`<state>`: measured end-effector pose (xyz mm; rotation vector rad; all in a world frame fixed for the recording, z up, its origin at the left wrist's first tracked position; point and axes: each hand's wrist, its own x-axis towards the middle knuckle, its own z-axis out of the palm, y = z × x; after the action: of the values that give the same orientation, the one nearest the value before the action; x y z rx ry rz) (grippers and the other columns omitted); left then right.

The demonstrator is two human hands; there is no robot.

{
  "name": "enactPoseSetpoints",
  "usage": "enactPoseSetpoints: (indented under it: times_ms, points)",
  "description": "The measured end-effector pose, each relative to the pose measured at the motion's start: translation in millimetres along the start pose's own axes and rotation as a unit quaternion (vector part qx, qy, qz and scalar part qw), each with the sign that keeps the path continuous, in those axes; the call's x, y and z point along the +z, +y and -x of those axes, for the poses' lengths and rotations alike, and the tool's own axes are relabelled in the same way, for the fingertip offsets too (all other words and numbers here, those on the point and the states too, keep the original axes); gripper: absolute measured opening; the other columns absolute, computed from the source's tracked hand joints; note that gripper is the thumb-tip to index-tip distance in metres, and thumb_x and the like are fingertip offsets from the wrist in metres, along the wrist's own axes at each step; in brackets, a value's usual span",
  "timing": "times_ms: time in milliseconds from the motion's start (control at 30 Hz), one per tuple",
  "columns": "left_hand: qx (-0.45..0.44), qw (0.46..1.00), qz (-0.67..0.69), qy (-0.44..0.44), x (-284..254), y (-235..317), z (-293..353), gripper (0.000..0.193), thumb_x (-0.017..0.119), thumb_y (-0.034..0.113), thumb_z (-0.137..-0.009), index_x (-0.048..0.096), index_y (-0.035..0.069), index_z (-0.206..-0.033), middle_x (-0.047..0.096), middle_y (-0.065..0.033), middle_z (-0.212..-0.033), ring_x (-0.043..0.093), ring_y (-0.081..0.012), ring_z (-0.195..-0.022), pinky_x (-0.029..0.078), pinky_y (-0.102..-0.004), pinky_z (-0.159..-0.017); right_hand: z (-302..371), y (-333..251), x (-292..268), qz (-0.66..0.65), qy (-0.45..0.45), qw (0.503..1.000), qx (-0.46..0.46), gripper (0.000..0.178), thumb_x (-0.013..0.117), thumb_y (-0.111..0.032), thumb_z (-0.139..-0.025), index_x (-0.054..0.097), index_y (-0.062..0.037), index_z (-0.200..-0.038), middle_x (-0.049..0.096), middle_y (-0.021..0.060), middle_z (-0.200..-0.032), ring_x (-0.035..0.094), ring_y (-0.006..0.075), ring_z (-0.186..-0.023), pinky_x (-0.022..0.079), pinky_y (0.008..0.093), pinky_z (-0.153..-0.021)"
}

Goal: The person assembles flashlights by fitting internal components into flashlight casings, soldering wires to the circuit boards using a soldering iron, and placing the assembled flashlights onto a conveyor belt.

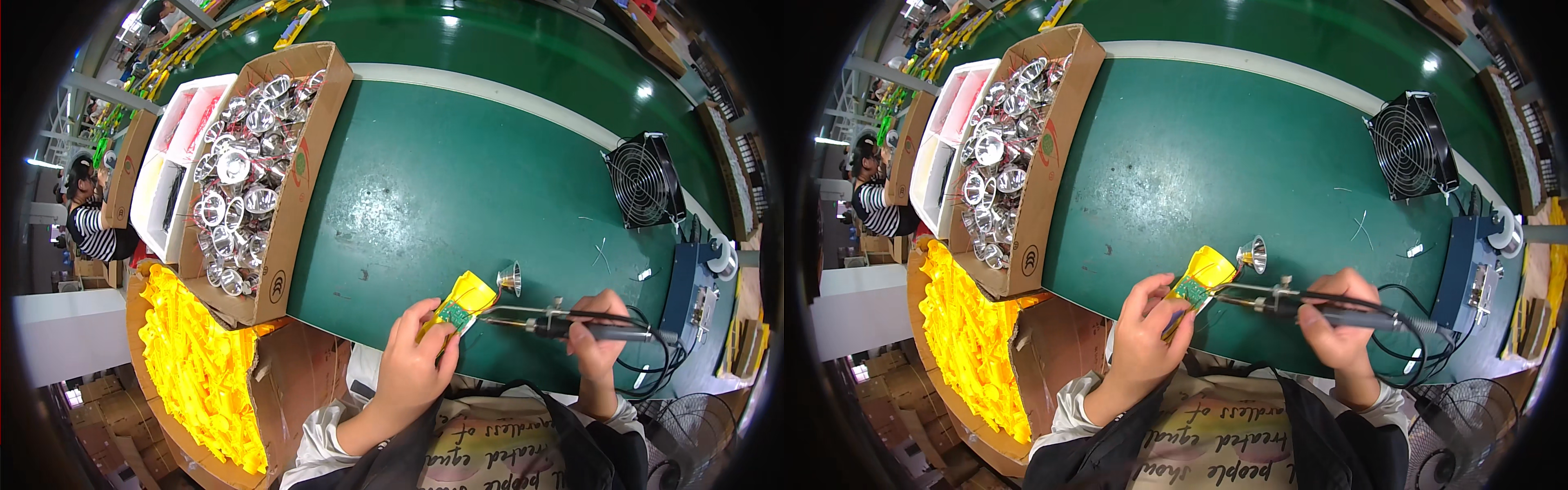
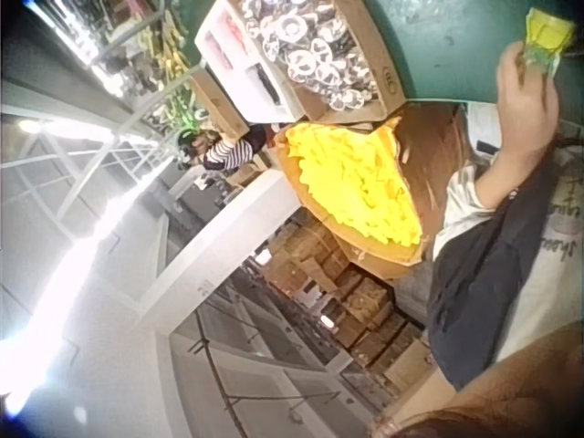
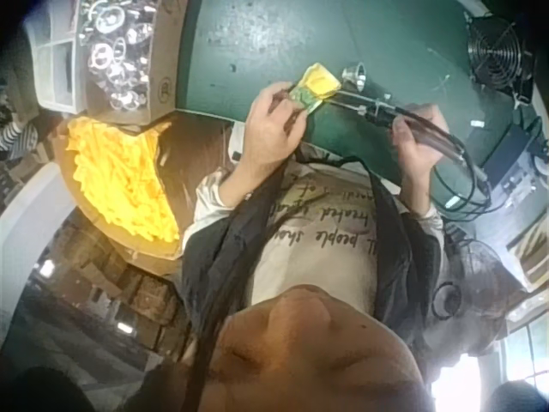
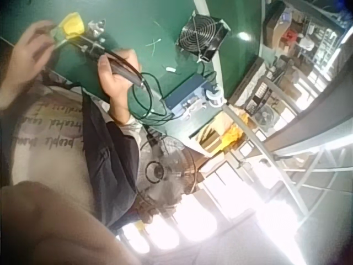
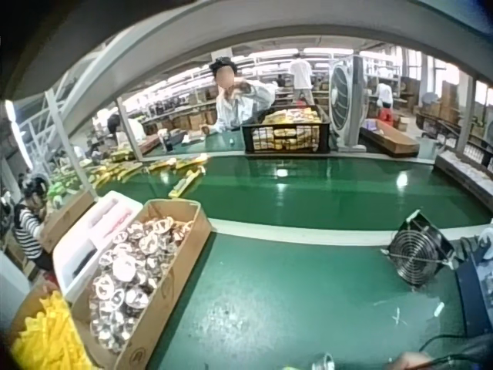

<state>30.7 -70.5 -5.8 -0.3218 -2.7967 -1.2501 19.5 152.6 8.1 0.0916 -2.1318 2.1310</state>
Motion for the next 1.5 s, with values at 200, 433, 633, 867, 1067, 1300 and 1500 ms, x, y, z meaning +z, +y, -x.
enactPoseSetpoints:
  times_ms: [200,433,633,867,1067,1300,1500]
  points:
    - [-0.004,1.000,-0.017,0.006,1.2,0.7,2.5,0.014,0.064,0.000,-0.063,0.056,0.000,-0.075,0.049,-0.0154,-0.102,0.056,-0.0257,-0.080,0.049,-0.0320,-0.069,-8.4,-10.0,15.2,0.151,-0.087,0.983,-0.054,0.015,0.061,-0.003,-0.063,0.046,-0.0018,-0.065,0.052,0.0066,-0.053,0.045,0.0107,-0.039,0.035,0.0210,-0.040]
    - [-0.018,0.999,-0.036,0.012,0.6,4.5,3.3,0.014,0.064,0.000,-0.062,0.055,0.000,-0.074,0.049,-0.0154,-0.101,0.056,-0.0262,-0.081,0.049,-0.0325,-0.068,-10.1,-10.7,18.2,0.164,-0.089,0.982,-0.033,0.015,0.061,-0.003,-0.061,0.047,-0.0017,-0.062,0.052,0.0062,-0.053,0.046,0.0115,-0.038,0.036,0.0214,-0.040]
    - [-0.025,0.999,-0.035,0.022,2.9,3.7,3.5,0.014,0.064,0.000,-0.062,0.054,-0.001,-0.072,0.049,-0.0161,-0.101,0.055,-0.0268,-0.081,0.049,-0.0330,-0.068,-10.7,-9.5,18.4,0.176,-0.088,0.980,-0.030,0.015,0.061,-0.003,-0.060,0.047,-0.0020,-0.062,0.052,0.0054,-0.053,0.045,0.0107,-0.038,0.035,0.0215,-0.039]
    - [-0.020,0.999,-0.036,0.028,2.3,3.4,4.0,0.015,0.064,-0.001,-0.061,0.053,-0.001,-0.071,0.049,-0.0163,-0.102,0.055,-0.0278,-0.082,0.048,-0.0328,-0.068,-10.3,-11.0,19.4,0.175,-0.088,0.980,-0.022,0.014,0.061,-0.003,-0.060,0.047,-0.0023,-0.062,0.052,0.0053,-0.054,0.046,0.0115,-0.038,0.036,0.0218,-0.039]
    - [-0.017,0.998,-0.038,0.046,-8.8,1.3,8.2,0.014,0.063,0.001,-0.062,0.053,0.001,-0.072,0.049,-0.0164,-0.103,0.053,-0.0284,-0.086,0.045,-0.0342,-0.074,-0.5,-10.1,6.4,0.035,0.002,0.999,-0.038,0.019,0.059,-0.009,-0.069,0.042,-0.0017,-0.070,0.049,0.0066,-0.056,0.040,0.0059,-0.043,0.031,0.0192,-0.041]
    - [-0.005,0.990,0.097,0.105,-24.6,-21.7,40.6,0.013,0.060,0.005,-0.067,0.051,0.004,-0.076,0.051,-0.0140,-0.098,0.050,-0.0261,-0.089,0.039,-0.0344,-0.077,-9.8,-6.8,1.4,-0.013,0.053,0.998,-0.042,0.024,0.059,-0.014,-0.074,0.040,0.0002,-0.077,0.047,0.0091,-0.059,0.040,0.0067,-0.040,0.032,0.0169,-0.037]
    - [-0.144,0.918,0.305,0.208,-30.1,-45.3,64.7,0.009,0.052,0.011,-0.076,0.049,0.003,-0.076,0.048,-0.0120,-0.098,0.048,-0.0203,-0.089,0.039,-0.0333,-0.080,-13.3,4.3,-3.6,-0.038,0.073,0.995,-0.055,0.021,0.057,-0.012,-0.076,0.041,0.0003,-0.078,0.048,0.0097,-0.063,0.042,0.0069,-0.040,0.034,0.0158,-0.036]
